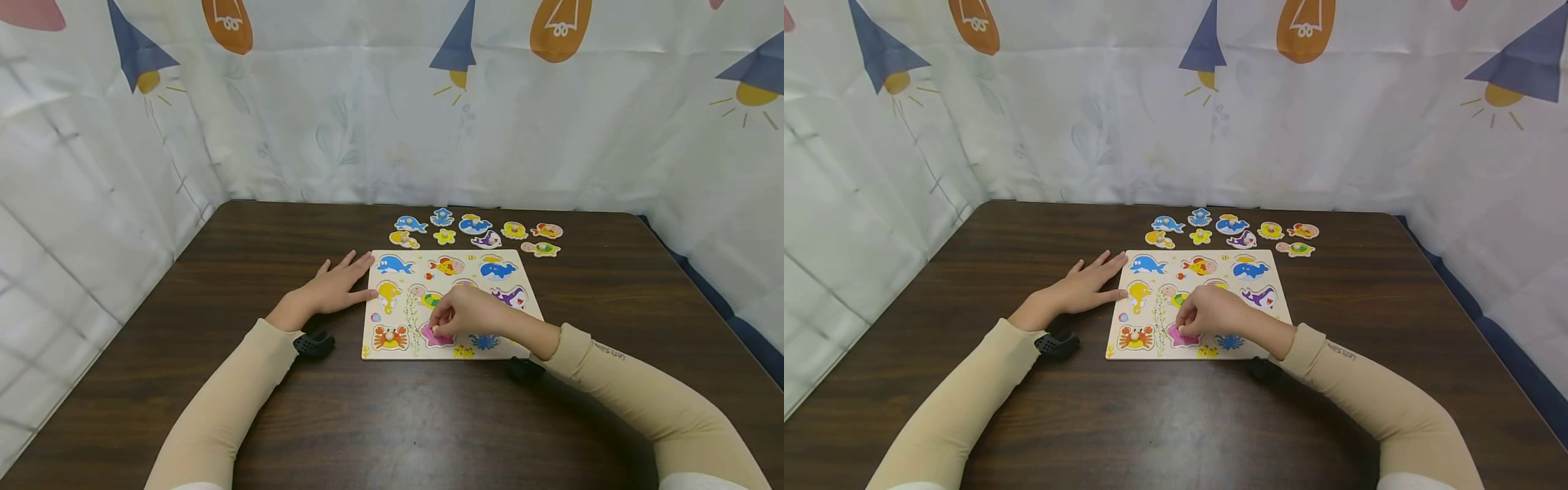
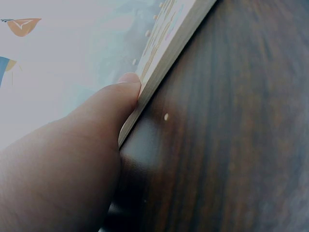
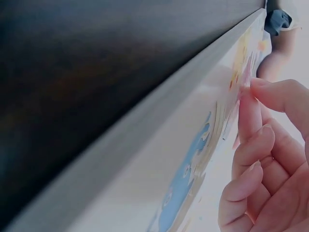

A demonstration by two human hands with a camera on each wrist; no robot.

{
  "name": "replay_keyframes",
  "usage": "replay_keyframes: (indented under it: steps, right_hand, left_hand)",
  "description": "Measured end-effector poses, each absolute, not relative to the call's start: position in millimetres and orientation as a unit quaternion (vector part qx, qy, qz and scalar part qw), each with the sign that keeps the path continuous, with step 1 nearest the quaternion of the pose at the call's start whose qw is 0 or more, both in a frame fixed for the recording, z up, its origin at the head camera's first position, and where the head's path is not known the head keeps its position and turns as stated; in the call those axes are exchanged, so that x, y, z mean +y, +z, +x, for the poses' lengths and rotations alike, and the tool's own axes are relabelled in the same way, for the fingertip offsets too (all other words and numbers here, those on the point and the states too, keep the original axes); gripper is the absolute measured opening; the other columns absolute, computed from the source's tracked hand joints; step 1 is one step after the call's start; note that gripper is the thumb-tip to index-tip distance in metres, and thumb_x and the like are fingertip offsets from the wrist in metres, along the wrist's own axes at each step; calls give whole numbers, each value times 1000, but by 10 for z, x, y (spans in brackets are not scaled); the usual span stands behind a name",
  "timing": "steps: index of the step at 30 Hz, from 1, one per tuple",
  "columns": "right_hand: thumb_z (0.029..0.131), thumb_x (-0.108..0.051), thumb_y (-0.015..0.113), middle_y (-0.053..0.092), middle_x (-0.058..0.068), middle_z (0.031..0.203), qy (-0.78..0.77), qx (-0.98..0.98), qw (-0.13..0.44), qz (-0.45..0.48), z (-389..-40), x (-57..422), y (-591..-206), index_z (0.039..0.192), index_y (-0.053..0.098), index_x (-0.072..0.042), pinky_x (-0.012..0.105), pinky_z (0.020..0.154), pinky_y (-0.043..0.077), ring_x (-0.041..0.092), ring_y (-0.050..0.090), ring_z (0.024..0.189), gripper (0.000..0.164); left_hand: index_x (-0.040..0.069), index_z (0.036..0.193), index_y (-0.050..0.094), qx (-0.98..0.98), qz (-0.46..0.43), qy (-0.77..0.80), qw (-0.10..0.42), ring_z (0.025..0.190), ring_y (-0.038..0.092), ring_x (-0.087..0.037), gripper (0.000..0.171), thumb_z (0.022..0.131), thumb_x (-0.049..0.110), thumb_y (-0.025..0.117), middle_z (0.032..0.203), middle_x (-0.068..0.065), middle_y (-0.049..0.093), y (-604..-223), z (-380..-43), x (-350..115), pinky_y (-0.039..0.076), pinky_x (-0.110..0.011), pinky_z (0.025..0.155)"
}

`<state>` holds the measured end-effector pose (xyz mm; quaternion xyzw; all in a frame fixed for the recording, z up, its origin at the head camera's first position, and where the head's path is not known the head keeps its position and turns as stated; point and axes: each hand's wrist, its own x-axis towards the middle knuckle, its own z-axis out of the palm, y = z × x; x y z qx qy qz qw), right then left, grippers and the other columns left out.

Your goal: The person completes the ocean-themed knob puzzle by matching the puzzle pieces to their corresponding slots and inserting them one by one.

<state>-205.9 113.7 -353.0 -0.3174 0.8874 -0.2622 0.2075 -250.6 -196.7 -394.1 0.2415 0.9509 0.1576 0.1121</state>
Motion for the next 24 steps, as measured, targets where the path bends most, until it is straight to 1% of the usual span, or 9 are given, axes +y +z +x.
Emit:
replay_keyframes:
  steps: [8,12,16,19,24]
  right_hand:
    - [91,-17,81,65,-8,67,-260,889,213,-312,-2076,1160,-3520,92,83,-14,24,61,44,11,55,67,4]
    - [91,-17,81,68,-9,70,-264,886,224,-307,-2092,1178,-3505,97,84,-13,24,61,45,12,56,67,8]
    - [92,-16,80,71,-9,77,-270,882,233,-309,-2108,1242,-3489,104,84,-11,25,64,47,12,57,70,14]
    - [92,-14,78,70,-8,81,-272,882,222,-314,-2124,1322,-3480,107,83,-10,26,68,49,13,57,74,15]
    - [93,-15,78,69,-7,84,-277,886,197,-314,-2150,1456,-3431,108,82,-8,29,70,50,14,58,77,17]
  left_hand:
    - [19,167,8,950,244,160,110,157,-1,-29,88,102,63,47,172,-1,8,-3938,-2506,-1971,-2,-69,117]
    - [19,167,8,951,242,159,112,157,-1,-30,88,102,63,47,172,-1,8,-3940,-2503,-1973,-2,-69,117]
    - [19,167,8,951,240,158,114,157,-1,-29,88,102,63,48,172,-1,8,-3944,-2502,-1971,-2,-68,117]
    - [19,167,8,951,240,157,113,157,-1,-29,88,102,64,48,172,-1,8,-3941,-2501,-1967,-2,-68,117]
    - [19,167,8,951,240,158,113,157,-1,-29,88,102,63,48,172,-1,8,-3931,-2493,-1964,-2,-68,117]
